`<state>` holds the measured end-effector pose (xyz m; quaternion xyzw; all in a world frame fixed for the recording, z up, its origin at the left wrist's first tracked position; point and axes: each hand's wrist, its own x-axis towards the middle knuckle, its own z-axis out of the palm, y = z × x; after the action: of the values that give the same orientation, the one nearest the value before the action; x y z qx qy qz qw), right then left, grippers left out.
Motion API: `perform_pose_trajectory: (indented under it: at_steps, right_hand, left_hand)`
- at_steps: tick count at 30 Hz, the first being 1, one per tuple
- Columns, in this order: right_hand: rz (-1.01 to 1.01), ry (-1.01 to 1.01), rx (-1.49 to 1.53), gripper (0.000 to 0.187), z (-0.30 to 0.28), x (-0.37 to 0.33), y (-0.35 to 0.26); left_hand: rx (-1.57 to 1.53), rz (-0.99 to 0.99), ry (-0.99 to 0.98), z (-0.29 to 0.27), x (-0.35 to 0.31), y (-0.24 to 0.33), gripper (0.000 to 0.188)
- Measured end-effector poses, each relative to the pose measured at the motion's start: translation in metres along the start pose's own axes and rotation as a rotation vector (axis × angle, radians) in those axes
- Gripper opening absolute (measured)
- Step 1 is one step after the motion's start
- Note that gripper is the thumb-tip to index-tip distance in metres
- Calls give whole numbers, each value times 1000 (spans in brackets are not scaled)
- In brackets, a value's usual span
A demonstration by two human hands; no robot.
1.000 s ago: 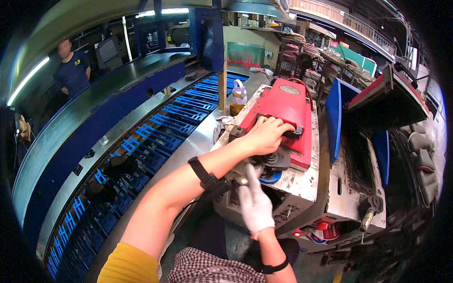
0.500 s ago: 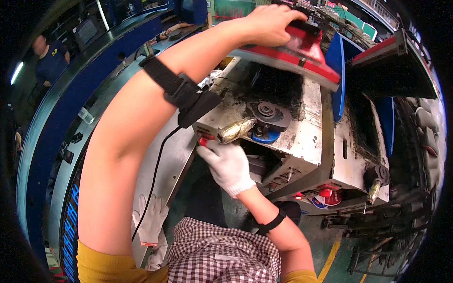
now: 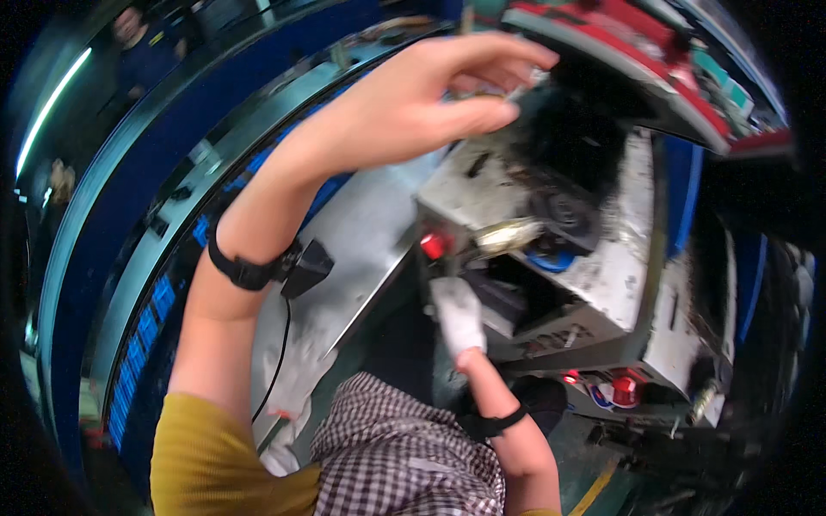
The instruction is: Processing shoe parts using a specialized heating or pressing machine on a manufacturing line.
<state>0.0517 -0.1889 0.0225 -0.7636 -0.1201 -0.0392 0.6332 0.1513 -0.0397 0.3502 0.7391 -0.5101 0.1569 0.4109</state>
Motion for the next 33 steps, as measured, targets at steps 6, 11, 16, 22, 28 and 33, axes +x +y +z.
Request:
perform_pose_trajectory:
  at_steps: [6,11,16,22,28,33]
  right_hand:
    - [378,-132,432,48,-8,-68,0]
    - [385,-146,348,57,-7,-100,33]
    - [358,-170,382,58,17,-97,7]
    - [294,-425,420,38,52,-95,-63]
    - [-264,-545,-394,55,114,-50,-80]
    - [182,-500,5,67,116,-53,-78]
  left_hand:
    - [60,-924,149,-41,-252,42,15]
    - [268,-1429,-103,-7,-384,132,34]
    - [494,-1707,-111,53,-429,193,44]
    - [430,-1588,143,90,-433,155,25]
    - [229,-1295,400,124,-374,90,20]
    - [-308,-1100,913,140,-347,59,24]
